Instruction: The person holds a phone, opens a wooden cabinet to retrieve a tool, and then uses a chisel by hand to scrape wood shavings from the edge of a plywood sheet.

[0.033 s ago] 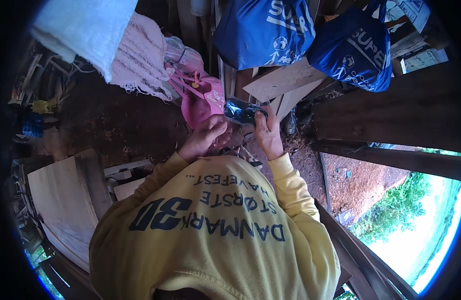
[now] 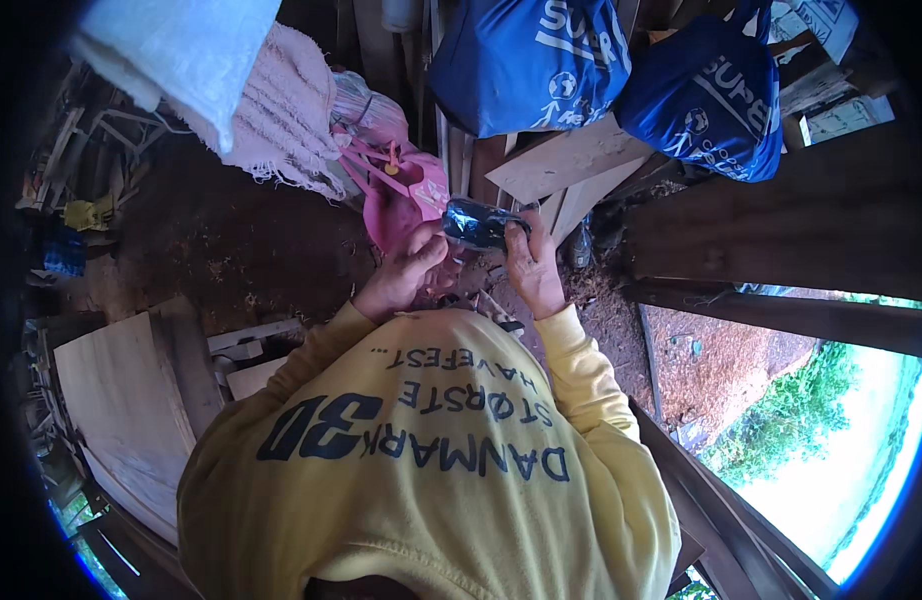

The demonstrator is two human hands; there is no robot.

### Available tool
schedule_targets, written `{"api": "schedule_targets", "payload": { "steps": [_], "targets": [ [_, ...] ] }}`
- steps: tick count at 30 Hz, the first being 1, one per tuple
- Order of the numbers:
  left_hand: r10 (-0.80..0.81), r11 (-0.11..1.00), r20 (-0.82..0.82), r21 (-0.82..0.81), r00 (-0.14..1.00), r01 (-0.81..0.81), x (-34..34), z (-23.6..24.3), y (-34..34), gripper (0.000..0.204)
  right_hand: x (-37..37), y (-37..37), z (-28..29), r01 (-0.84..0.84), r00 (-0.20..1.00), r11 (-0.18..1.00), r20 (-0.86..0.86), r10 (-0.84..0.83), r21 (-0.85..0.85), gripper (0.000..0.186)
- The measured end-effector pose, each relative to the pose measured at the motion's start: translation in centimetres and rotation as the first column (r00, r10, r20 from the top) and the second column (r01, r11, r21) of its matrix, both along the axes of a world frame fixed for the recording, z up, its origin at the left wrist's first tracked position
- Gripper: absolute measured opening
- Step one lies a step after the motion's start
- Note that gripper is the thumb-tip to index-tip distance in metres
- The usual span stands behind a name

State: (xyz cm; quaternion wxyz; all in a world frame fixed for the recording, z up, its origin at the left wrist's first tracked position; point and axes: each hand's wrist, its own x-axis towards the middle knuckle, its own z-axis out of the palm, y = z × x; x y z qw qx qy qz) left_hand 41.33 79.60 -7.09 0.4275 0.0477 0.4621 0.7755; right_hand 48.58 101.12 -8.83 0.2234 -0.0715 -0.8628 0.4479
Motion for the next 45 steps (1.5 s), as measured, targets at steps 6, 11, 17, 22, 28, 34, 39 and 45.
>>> {"api": "schedule_targets", "payload": {
  "steps": [6,11,17,22,28,34,39,45],
  "targets": [
    [-0.086,0.985,-0.195,-0.162,0.977,0.055,-1.4,-1.1,-3.1,0.037,0.9,-4.6,-4.1,-0.098,0.97,0.934,-0.178,0.168,0.342,0.03],
    [-0.263,0.888,-0.3,-0.447,0.917,0.109,-0.9,-3.9,-7.9,0.026,2.2,-9.2,-3.8,-0.065,0.985,0.98,0.146,0.093,-0.187,0.031],
    [-0.009,0.92,-0.202,-0.386,0.979,-0.071,0.8,-7.8,-14.9,0.032,-0.4,-13.2,-9.9,0.118,0.942,0.914,0.336,0.022,-0.389,0.025],
    [0.018,0.881,-0.254,-0.454,0.967,-0.136,2.7,-8.0,-22.2,0.032,-11.1,-19.2,-14.5,0.278,0.91,0.73,0.414,0.009,-0.625,0.024],
    [0.176,0.817,-0.251,-0.502,0.952,-0.284,4.4,-10.2,-26.3,0.03,-19.4,-17.4,-30.6,0.166,0.943,0.973,0.313,-0.11,-0.158,0.025],
    [0.282,0.766,-0.315,-0.495,0.906,-0.41,6.7,-11.9,-26.3,0.027,-23.6,-12.7,-31.5,-0.002,0.856,0.997,0.515,-0.042,0.083,0.02],
    [0.45,0.665,-0.141,-0.607,0.882,-0.436,9.1,-9.3,-26.1,0.024,-22.8,-17.6,-26.4,-0.614,0.775,0.072,0.583,0.244,0.786,0.014],
    [0.354,0.706,-0.151,-0.605,0.923,-0.369,9.6,-10.2,-24.1,0.035,-22.0,-17.1,-22.0,-0.222,0.814,0.971,0.532,0.234,-0.088,0.038]
  ]
}}
